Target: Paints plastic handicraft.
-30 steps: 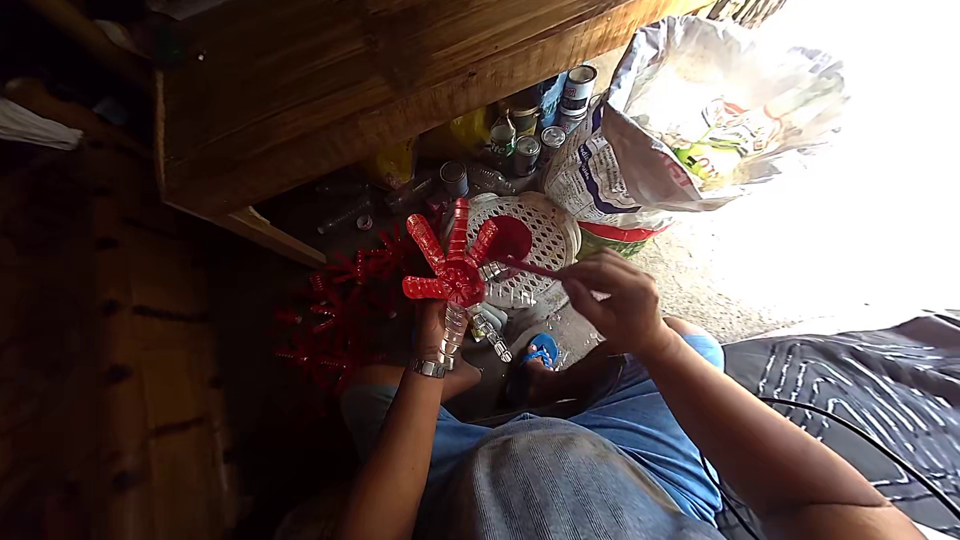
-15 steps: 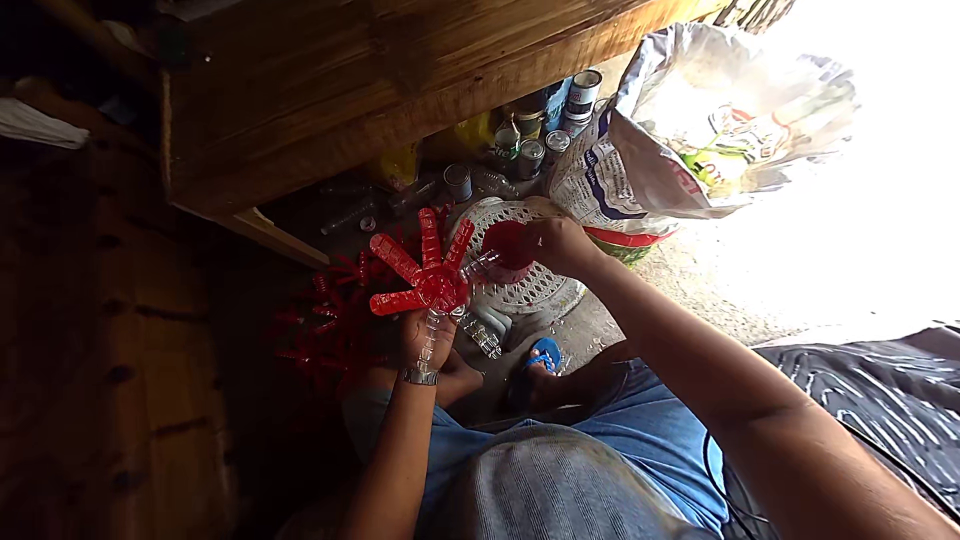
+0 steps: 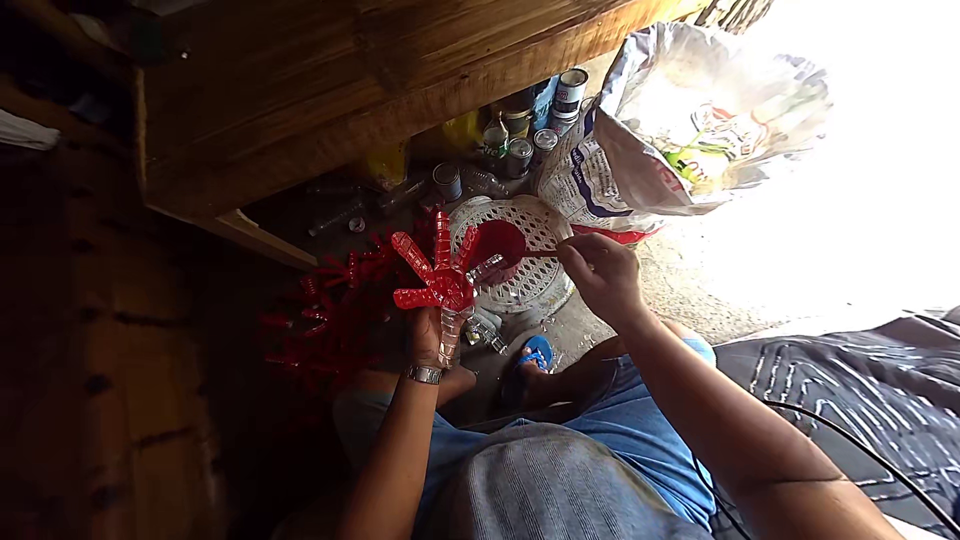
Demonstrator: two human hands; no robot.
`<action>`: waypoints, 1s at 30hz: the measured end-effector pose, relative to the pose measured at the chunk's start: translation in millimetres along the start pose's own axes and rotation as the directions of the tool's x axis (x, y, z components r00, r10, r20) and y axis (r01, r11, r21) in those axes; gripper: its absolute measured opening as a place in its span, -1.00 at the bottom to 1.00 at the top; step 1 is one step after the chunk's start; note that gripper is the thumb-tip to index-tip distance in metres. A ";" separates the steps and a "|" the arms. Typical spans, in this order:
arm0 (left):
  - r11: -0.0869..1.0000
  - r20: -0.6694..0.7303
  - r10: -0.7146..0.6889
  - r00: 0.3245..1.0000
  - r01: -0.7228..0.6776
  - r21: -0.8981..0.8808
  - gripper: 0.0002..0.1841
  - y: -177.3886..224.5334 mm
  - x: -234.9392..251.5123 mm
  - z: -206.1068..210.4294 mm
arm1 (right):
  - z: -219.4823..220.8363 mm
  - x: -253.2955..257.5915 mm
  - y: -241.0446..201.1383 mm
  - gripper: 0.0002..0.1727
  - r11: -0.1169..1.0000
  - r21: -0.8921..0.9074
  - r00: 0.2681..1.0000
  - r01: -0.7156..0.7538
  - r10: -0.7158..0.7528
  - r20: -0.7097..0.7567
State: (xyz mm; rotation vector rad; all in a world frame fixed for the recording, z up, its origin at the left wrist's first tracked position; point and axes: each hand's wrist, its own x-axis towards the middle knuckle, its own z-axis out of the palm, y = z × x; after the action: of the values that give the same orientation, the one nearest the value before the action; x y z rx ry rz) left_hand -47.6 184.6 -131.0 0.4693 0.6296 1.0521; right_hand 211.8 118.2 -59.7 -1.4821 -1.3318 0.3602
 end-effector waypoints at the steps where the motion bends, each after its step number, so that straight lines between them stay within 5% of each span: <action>1: 1.000 -0.010 0.002 1.000 -0.002 0.015 -0.58 1.4 -1.5 -0.8 | 2.5 -0.8 -2.1 -0.78 0.999 -0.004 0.999 0.032 -0.032 0.019; 9: 0.998 -0.027 0.036 0.999 -0.035 0.057 -0.65 0.3 -5.8 -9.2 | 14.5 -5.2 4.3 -0.81 0.977 -0.122 0.980 0.176 -0.162 0.113; 30: 0.996 -0.026 0.092 0.995 -0.092 0.007 -0.79 -0.5 -10.0 -5.7 | 17.6 2.9 4.2 -0.80 0.969 -0.164 0.976 0.186 -0.162 0.146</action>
State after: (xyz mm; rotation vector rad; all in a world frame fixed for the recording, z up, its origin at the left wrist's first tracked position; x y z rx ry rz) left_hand -54.6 175.7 -133.0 0.4935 0.6392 1.1455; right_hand 201.3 130.1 -69.0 -1.4931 -1.6225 0.2331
